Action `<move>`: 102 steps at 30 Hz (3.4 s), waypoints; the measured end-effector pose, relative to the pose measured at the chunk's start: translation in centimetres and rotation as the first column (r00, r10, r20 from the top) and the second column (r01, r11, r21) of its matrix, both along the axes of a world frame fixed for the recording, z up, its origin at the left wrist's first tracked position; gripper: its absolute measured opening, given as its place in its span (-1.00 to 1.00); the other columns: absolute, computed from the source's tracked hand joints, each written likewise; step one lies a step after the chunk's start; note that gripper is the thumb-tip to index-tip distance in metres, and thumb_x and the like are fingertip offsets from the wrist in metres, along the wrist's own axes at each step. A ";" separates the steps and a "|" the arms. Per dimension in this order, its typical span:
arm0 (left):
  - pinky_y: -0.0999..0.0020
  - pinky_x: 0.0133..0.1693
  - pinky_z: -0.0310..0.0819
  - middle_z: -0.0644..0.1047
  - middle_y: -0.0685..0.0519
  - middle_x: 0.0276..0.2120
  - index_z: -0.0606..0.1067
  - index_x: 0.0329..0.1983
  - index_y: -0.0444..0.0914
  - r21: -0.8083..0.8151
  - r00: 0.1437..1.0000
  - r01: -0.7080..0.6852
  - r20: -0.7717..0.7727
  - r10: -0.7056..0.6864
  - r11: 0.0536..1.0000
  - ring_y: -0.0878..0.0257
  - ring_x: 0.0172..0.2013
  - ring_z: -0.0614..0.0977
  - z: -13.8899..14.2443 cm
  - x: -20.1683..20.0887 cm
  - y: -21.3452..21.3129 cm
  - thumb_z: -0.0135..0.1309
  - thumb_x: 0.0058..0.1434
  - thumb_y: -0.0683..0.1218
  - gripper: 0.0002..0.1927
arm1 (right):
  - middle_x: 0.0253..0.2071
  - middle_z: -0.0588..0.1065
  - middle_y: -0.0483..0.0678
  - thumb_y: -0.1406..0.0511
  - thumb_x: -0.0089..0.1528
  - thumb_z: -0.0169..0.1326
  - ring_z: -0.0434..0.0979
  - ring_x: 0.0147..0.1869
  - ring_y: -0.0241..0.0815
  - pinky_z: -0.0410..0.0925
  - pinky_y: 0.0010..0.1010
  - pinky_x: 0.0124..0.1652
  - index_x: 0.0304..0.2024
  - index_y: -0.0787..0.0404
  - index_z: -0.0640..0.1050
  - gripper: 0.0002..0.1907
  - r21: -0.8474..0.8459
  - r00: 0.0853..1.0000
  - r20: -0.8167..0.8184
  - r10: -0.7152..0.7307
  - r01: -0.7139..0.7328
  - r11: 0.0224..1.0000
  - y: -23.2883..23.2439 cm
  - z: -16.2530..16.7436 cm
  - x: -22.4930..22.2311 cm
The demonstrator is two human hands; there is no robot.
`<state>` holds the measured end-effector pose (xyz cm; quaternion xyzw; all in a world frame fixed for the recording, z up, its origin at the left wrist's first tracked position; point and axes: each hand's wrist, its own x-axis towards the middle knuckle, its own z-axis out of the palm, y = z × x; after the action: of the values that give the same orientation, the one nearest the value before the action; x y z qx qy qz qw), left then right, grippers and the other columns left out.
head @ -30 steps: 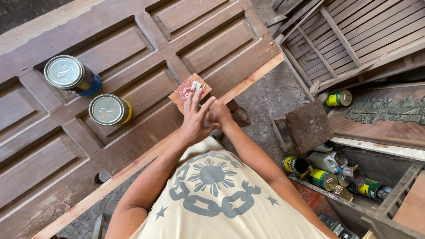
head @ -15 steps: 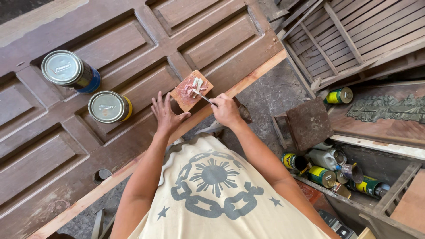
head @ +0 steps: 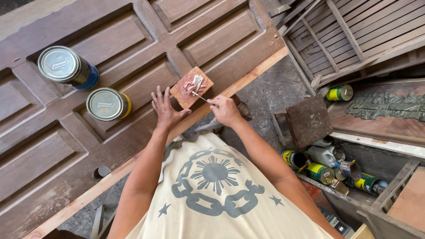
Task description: The person holds a small wooden board on a workbench and mixes a pink paste filler on it using a small knife, at one point scooping more paste from a can. They continue blending and spreading the paste on the board throughout the clip.
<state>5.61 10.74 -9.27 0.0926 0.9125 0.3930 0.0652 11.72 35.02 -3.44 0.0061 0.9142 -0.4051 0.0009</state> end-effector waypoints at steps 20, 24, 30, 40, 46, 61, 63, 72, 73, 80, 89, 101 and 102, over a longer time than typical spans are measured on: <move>-0.30 0.39 -0.28 -0.10 -0.30 0.52 0.05 0.53 -0.14 -0.044 0.999 0.002 0.046 0.000 0.999 -0.33 0.50 -0.18 0.2 0.3 0.6 0.46 -0.17 0.33 0.30 | -0.25 0.60 0.05 0.35 0.15 0.22 0.63 -0.26 -0.10 0.45 -0.38 -0.23 -0.09 0.22 0.69 -0.73 -0.079 0.998 0.025 -0.062 0.063 0.995 -1.0 0.0 0.3; -0.31 0.39 -0.29 -0.11 -0.33 0.52 0.05 0.52 -0.11 -0.070 0.996 0.006 0.091 0.000 0.998 -0.34 0.49 -0.20 0.3 0.2 0.8 0.47 -0.19 0.34 0.29 | -0.23 0.59 0.06 0.37 0.15 0.22 0.62 -0.25 -0.09 0.46 -0.38 -0.21 -0.08 0.24 0.69 -0.73 -0.043 0.995 -0.047 -0.084 0.082 0.996 0.0 -0.4 0.1; -0.33 0.38 -0.32 -0.13 -0.33 0.52 0.05 0.52 -0.09 -0.042 0.995 0.003 0.101 0.001 0.999 -0.32 0.50 -0.22 0.6 0.2 0.8 0.47 -0.20 0.32 0.29 | -0.25 0.56 0.08 0.37 0.19 0.20 0.60 -0.25 -0.09 0.45 -0.37 -0.20 -0.02 0.27 0.67 -0.71 0.003 0.998 -0.053 -0.039 0.039 0.999 -0.1 -1.2 0.6; -0.34 0.38 -0.31 -0.12 -0.31 0.52 0.05 0.51 -0.07 -0.056 0.992 0.010 0.127 -0.003 0.998 -0.33 0.50 -0.22 0.8 0.2 0.8 0.48 -0.21 0.31 0.28 | -0.29 0.54 0.06 0.38 0.17 0.22 0.57 -0.27 -0.11 0.44 -0.36 -0.21 -0.04 0.25 0.67 -0.71 0.022 0.997 -0.051 -0.066 0.067 0.998 0.9 -0.7 -0.1; -0.33 0.39 -0.32 -0.13 -0.31 0.53 0.04 0.52 -0.08 -0.052 0.992 0.010 0.124 -0.004 0.999 -0.33 0.50 -0.22 0.8 0.3 0.8 0.47 -0.21 0.32 0.29 | -0.25 0.57 0.01 0.37 0.17 0.21 0.60 -0.29 -0.15 0.44 -0.38 -0.23 -0.06 0.19 0.69 -0.74 -0.067 0.996 0.037 -0.087 0.089 0.994 0.3 -0.3 0.2; -0.32 0.39 -0.34 -0.12 -0.23 0.55 0.05 0.52 -0.07 -0.063 0.993 0.014 0.121 -0.006 0.998 -0.30 0.51 -0.23 0.8 0.1 0.8 0.46 -0.21 0.33 0.29 | -0.31 0.51 0.07 0.41 0.18 0.21 0.56 -0.31 -0.10 0.42 -0.37 -0.25 -0.07 0.30 0.67 -0.75 0.025 0.991 -0.097 -0.095 0.098 0.995 0.8 -0.4 -0.3; -0.32 0.40 -0.34 -0.12 -0.22 0.54 0.05 0.52 -0.06 -0.049 0.994 0.009 0.111 -0.004 0.999 -0.30 0.51 -0.23 0.8 0.2 0.8 0.47 -0.22 0.34 0.29 | -0.32 0.52 0.07 0.42 0.18 0.22 0.56 -0.30 -0.09 0.42 -0.36 -0.24 -0.07 0.30 0.68 -0.74 0.033 0.995 -0.102 -0.021 0.024 0.999 0.7 -0.4 0.0; -0.32 0.39 -0.37 -0.12 -0.23 0.54 0.04 0.53 -0.05 -0.049 0.993 0.015 0.118 -0.009 0.999 -0.31 0.50 -0.24 0.6 0.1 0.3 0.47 -0.22 0.31 0.29 | -0.27 0.54 0.05 0.41 0.19 0.20 0.60 -0.27 -0.08 0.44 -0.36 -0.23 -0.07 0.26 0.67 -0.75 -0.014 0.991 -0.076 -0.114 0.114 0.993 0.3 -0.2 -0.9; -0.33 0.39 -0.36 -0.11 -0.22 0.54 0.04 0.52 -0.05 -0.051 0.993 0.018 0.117 -0.012 0.999 -0.31 0.50 -0.23 0.6 0.1 0.3 0.47 -0.20 0.32 0.29 | -0.29 0.53 0.07 0.41 0.19 0.22 0.59 -0.26 -0.05 0.44 -0.33 -0.20 -0.08 0.27 0.67 -0.76 0.045 0.995 -0.089 -0.052 0.057 0.997 0.0 -0.3 -0.8; -0.33 0.39 -0.35 -0.09 -0.21 0.55 0.05 0.51 -0.06 -0.062 0.992 0.025 0.123 -0.017 0.998 -0.30 0.50 -0.23 0.6 0.0 0.4 0.46 -0.20 0.33 0.28 | -0.20 0.58 0.04 0.38 0.18 0.21 0.65 -0.19 -0.06 0.47 -0.34 -0.19 -0.11 0.22 0.67 -0.78 -0.043 0.993 -0.032 -0.113 0.111 0.993 0.4 -0.4 -0.9; -0.32 0.39 -0.37 -0.10 -0.19 0.55 0.04 0.52 -0.06 -0.057 0.992 0.010 0.129 -0.003 0.998 -0.29 0.51 -0.24 0.6 0.0 0.3 0.46 -0.22 0.34 0.29 | -0.28 0.57 0.07 0.39 0.16 0.24 0.62 -0.23 -0.08 0.47 -0.33 -0.17 -0.07 0.23 0.67 -0.73 -0.063 1.000 -0.024 -0.020 0.019 0.998 -0.9 -1.2 -0.8; -0.32 0.39 -0.37 -0.13 -0.19 0.55 0.02 0.52 -0.06 -0.074 0.988 0.029 0.156 -0.017 0.997 -0.29 0.50 -0.27 0.6 -0.1 0.5 0.46 -0.20 0.33 0.30 | -0.24 0.60 0.04 0.41 0.17 0.22 0.63 -0.17 -0.07 0.47 -0.36 -0.13 -0.11 0.23 0.69 -0.77 0.045 0.997 -0.014 0.082 -0.081 0.996 0.4 -0.2 -0.3; -0.32 0.39 -0.38 -0.13 -0.19 0.55 0.02 0.52 -0.07 -0.079 0.986 0.036 0.168 -0.023 0.996 -0.29 0.50 -0.27 0.6 -0.1 0.5 0.45 -0.20 0.34 0.30 | -0.20 0.60 0.04 0.41 0.17 0.21 0.64 -0.17 -0.09 0.47 -0.37 -0.13 -0.10 0.23 0.68 -0.77 -0.004 1.000 -0.027 0.007 -0.007 1.000 0.8 -0.1 -0.5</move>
<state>5.54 11.27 -8.68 0.0702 0.9177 0.3607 0.1508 11.18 35.78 -3.58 -0.0024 0.9133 -0.4071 -0.0099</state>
